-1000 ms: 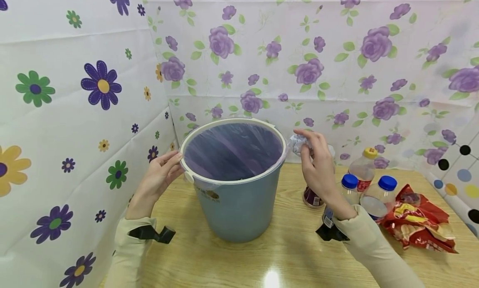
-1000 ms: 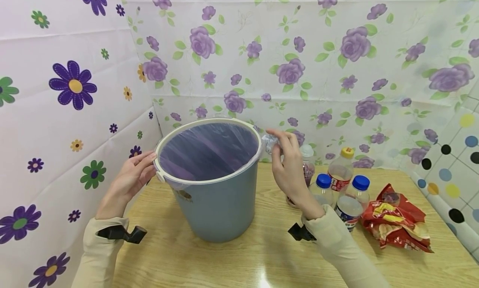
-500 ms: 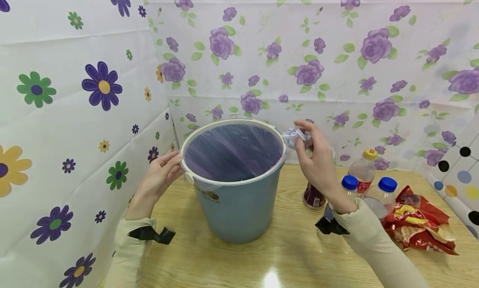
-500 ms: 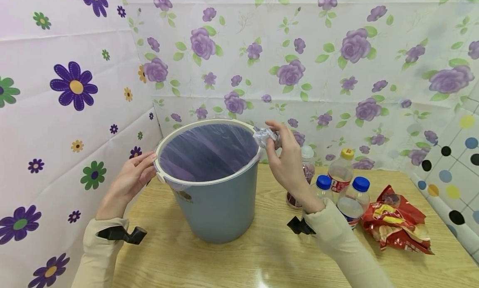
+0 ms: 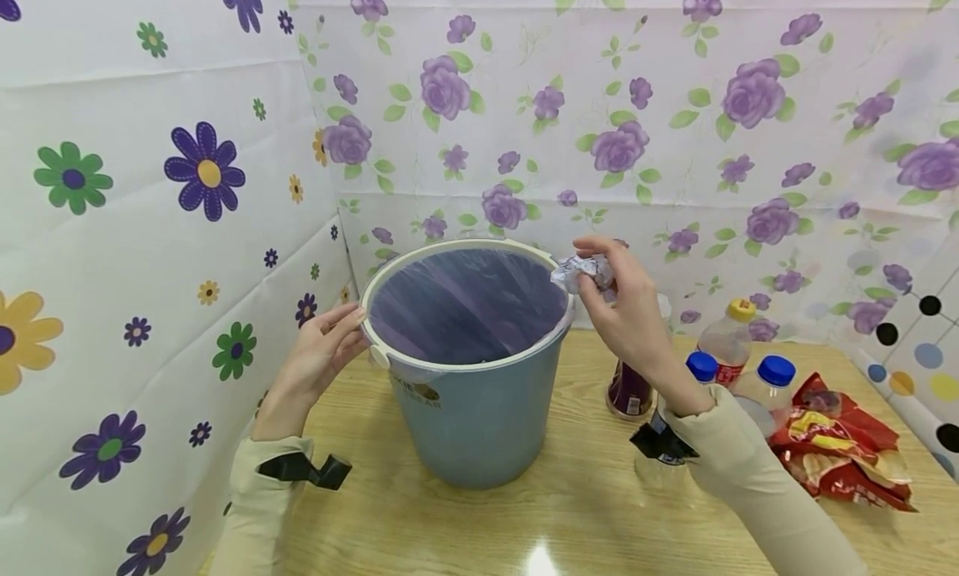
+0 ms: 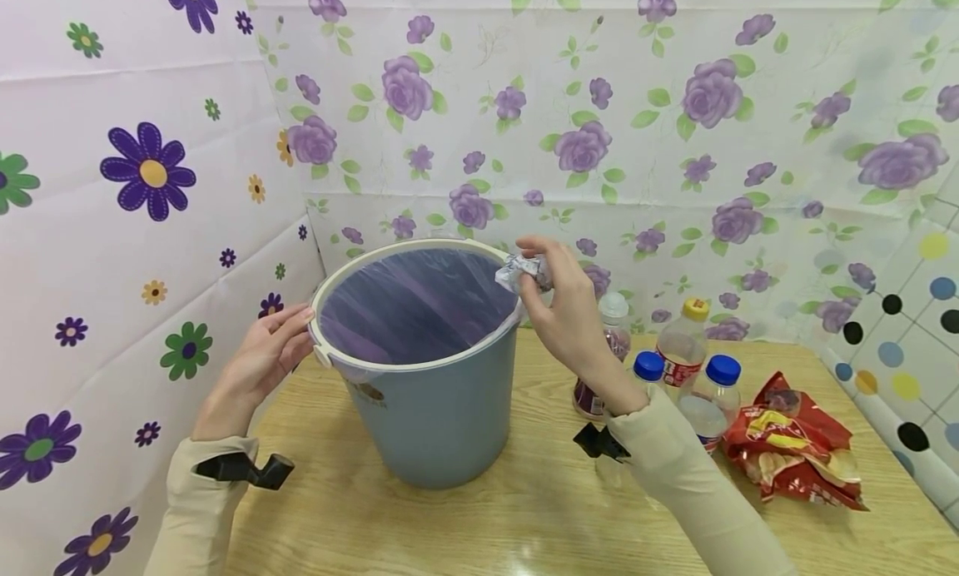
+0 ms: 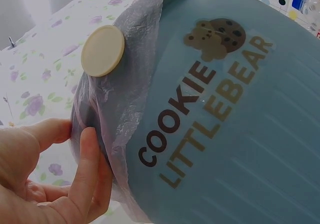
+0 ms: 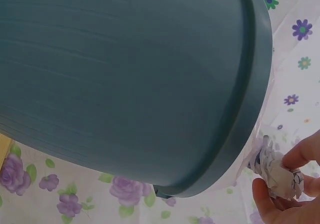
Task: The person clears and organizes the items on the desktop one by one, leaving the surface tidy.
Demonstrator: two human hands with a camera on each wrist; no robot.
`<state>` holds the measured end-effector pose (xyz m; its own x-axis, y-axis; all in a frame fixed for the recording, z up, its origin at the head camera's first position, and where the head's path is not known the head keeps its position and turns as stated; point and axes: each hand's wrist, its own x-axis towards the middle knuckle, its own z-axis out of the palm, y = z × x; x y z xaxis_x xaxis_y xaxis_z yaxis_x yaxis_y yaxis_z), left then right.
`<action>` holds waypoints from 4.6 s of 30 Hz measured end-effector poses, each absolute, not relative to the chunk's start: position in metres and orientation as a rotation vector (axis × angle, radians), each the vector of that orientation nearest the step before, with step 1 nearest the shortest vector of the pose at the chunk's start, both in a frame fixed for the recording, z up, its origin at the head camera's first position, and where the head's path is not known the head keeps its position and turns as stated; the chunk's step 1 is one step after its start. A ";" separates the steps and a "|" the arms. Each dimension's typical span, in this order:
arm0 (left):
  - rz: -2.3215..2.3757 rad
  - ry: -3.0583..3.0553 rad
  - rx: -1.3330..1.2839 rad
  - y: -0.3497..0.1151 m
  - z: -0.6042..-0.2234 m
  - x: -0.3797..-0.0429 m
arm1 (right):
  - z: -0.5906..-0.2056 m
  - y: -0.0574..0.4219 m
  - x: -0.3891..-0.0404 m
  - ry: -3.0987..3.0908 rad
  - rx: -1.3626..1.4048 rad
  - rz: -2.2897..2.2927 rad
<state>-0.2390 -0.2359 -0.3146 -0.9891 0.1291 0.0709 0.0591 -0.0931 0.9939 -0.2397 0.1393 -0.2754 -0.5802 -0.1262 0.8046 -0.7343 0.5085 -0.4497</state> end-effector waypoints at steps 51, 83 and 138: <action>2.287 2.050 0.264 -0.236 -0.313 -0.242 | -0.274 0.146 -0.244 -2.110 0.924 0.918; 2.257 2.081 0.237 -0.236 -0.313 -0.239 | -0.255 0.211 -0.217 -2.467 0.703 0.867; 2.281 2.045 0.248 -0.235 -0.314 -0.238 | -0.297 0.274 -0.211 -3.021 0.789 0.652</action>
